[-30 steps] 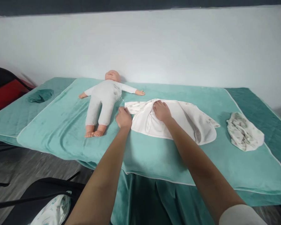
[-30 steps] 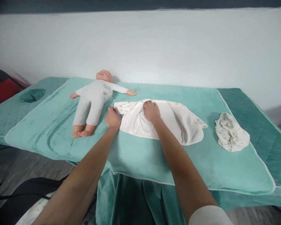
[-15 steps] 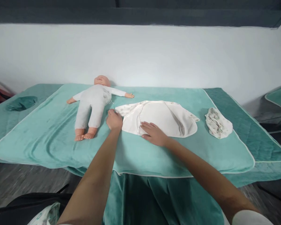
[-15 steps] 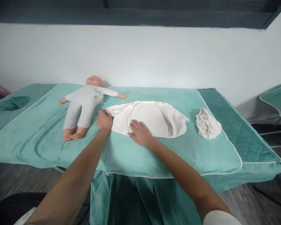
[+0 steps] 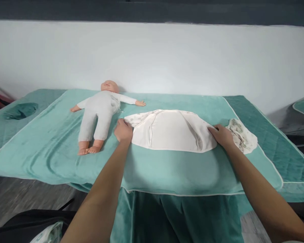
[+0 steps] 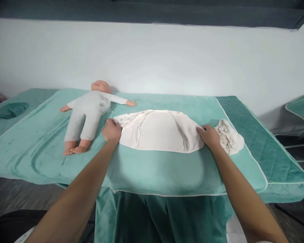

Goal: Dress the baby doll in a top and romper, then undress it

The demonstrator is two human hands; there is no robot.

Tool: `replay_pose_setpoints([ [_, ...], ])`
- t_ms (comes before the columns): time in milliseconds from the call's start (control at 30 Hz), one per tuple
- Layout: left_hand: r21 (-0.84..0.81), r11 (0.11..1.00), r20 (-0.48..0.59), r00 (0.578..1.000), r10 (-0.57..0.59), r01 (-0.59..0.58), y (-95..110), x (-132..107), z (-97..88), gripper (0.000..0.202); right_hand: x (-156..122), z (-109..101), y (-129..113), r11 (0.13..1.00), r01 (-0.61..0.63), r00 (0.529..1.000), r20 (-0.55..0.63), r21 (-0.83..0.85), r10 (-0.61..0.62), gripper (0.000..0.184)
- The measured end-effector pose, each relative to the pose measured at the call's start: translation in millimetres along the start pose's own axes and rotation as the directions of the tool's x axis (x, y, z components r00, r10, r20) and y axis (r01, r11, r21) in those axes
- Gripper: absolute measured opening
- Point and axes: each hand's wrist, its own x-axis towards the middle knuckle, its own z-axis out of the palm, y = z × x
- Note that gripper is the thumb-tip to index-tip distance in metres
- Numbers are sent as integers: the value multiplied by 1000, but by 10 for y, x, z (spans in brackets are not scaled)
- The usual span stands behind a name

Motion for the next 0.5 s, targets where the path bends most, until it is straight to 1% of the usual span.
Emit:
replay_pose_setpoints([
  [33,5,1000,5,1000,1,-1,-1,2,2,23,38,-17,24,999,9,1000,1,39,-9,29],
  [67,11,1000,9,1000,1,-1,-2,4,4,23,84,-39,34,996,16,1000,-26,83,-14,27],
  [133,23,1000,15,1000,-2,1,-3,7,8,23,185,-78,31,983,19,988,-154,183,10,23],
  [200,33,999,13,1000,-5,5,-3,11,12,23,264,-80,17,962,14,953,-294,273,70,21],
  [267,38,999,6,1000,-10,10,-3,14,15,24,288,-32,3,946,25,918,-382,322,105,20],
  [333,41,999,-4,1000,-13,13,-1,15,21,25,258,47,-8,943,45,905,-414,330,102,23],
  [400,42,999,-14,1000,-19,19,2,18,27,25,199,121,-17,951,73,898,-435,300,68,29],
  [433,40,999,-18,1000,-23,23,3,19,30,25,167,149,-21,960,96,895,-444,263,32,31],
  [500,32,999,-23,999,-25,26,5,21,34,26,110,184,-32,974,173,896,-434,145,-95,33],
])
